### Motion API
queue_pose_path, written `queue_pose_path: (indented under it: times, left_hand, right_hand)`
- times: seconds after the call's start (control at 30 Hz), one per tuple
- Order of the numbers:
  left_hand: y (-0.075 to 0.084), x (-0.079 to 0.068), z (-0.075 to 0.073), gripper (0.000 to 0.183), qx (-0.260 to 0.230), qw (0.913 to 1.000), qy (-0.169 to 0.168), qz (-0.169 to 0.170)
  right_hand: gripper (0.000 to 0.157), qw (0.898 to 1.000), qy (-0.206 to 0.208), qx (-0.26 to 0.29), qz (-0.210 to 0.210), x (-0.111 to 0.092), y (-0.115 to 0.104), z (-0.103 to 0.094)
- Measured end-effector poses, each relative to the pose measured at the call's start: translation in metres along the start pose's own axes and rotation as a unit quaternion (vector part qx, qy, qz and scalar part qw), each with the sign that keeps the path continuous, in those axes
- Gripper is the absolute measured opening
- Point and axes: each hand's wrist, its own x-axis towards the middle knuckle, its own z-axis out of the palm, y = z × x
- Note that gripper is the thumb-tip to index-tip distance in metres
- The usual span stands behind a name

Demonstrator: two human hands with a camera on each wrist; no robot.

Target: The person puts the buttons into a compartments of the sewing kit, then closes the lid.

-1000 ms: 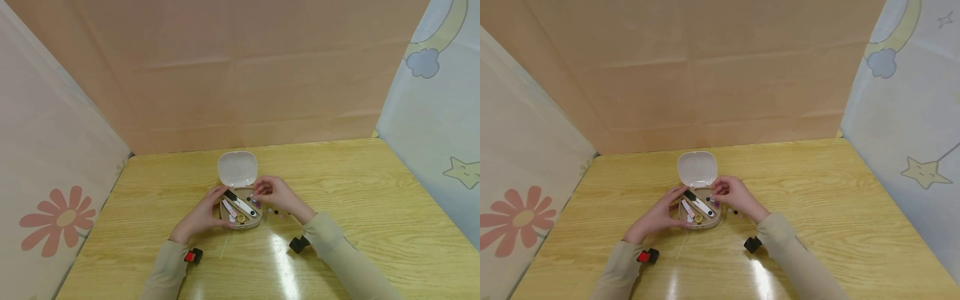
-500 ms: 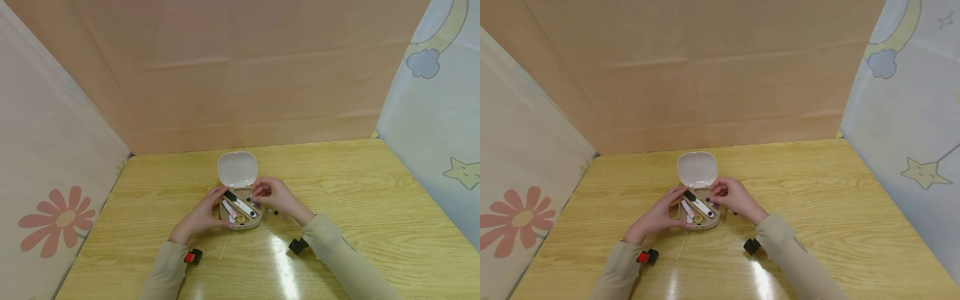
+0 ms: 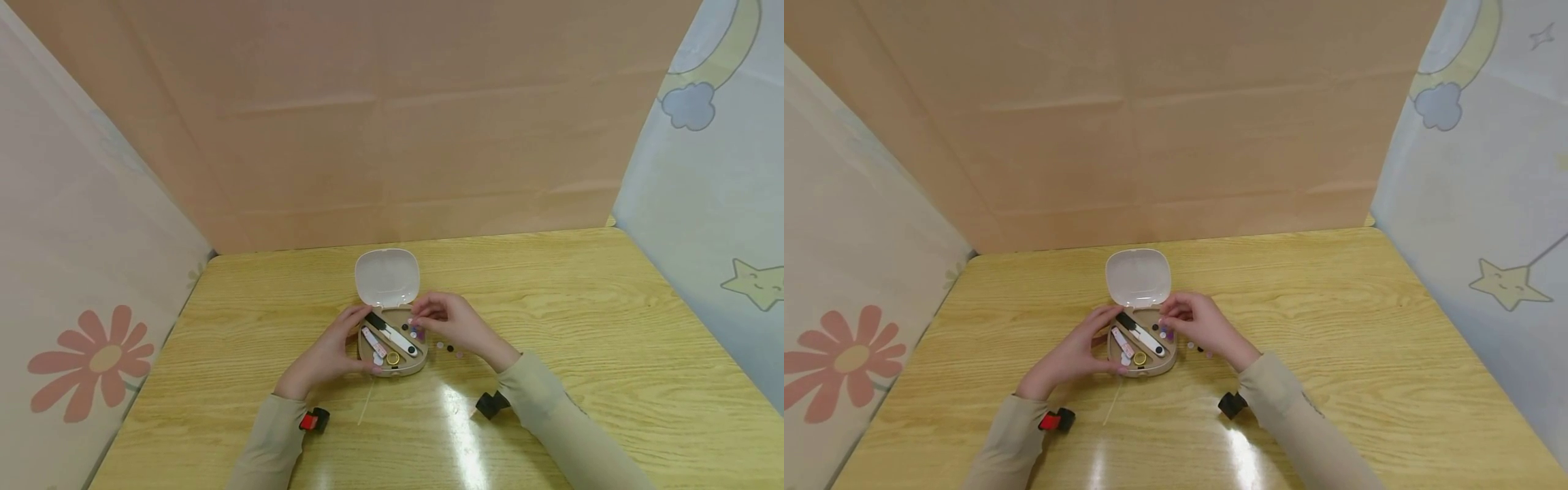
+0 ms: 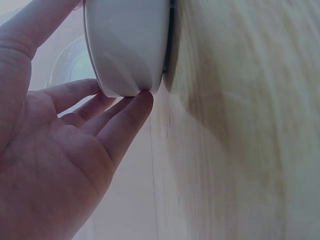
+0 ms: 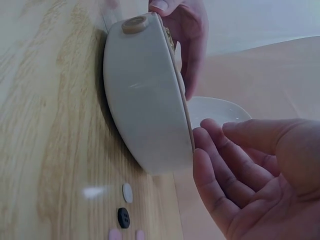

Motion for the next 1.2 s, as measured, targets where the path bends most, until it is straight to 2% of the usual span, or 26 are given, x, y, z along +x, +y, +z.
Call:
queue_pose_path:
  times: [0.33, 0.5, 0.9, 1.2]
  left_hand:
    - [-0.001, -0.001, 0.0, 0.104, -0.007, 1.0, -0.001, -0.002]
    - [-0.001, -0.002, 0.0, 0.105, -0.007, 1.0, 0.002, -0.002]
    - [0.0, -0.002, 0.0, 0.105, -0.006, 1.0, -0.002, -0.003]
    - [0.0, -0.001, 0.0, 0.105, -0.012, 0.9999, -0.003, 0.007]
  right_hand:
    - [0.022, 0.999, -0.009, -0.039, 0.006, -0.013, -0.007, -0.017]
    - [0.023, 0.999, -0.003, -0.034, 0.017, -0.021, -0.005, -0.028]
    - [0.025, 0.999, 0.016, -0.039, 0.029, -0.039, 0.01, -0.05]
    - [0.024, 0.996, 0.028, -0.077, 0.043, -0.05, 0.018, -0.063]
